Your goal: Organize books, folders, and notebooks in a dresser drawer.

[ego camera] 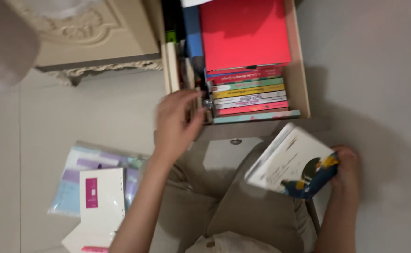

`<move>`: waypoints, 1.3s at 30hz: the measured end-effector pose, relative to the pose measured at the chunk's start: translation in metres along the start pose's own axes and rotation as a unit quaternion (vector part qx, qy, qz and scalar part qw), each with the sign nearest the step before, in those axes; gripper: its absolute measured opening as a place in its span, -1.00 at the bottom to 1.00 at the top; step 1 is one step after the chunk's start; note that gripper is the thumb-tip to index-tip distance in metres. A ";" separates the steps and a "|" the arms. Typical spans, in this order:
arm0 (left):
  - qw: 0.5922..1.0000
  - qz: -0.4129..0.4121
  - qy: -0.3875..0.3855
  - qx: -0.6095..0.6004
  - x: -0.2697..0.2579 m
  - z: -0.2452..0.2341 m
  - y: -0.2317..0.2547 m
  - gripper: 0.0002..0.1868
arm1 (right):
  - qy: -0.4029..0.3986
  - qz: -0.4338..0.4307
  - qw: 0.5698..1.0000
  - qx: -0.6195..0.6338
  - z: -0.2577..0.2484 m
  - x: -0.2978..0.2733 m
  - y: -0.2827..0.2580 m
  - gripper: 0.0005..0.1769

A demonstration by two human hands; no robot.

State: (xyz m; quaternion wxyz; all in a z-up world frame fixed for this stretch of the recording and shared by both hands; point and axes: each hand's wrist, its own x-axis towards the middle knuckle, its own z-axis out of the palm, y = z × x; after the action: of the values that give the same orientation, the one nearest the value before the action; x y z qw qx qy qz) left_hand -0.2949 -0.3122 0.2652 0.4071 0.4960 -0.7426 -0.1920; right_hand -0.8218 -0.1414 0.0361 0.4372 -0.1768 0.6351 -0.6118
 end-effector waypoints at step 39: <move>0.832 0.234 -0.455 0.215 0.082 0.199 0.000 -0.23 | -0.047 -0.119 0.970 -0.208 0.115 -0.035 -0.004 -0.46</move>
State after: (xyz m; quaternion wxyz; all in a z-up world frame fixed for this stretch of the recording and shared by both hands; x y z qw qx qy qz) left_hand -0.4673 -0.4094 0.1810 -0.0604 0.2389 -0.9603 -0.1305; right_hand -0.7155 -0.1872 0.0668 0.3440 -0.3664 0.7016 -0.5052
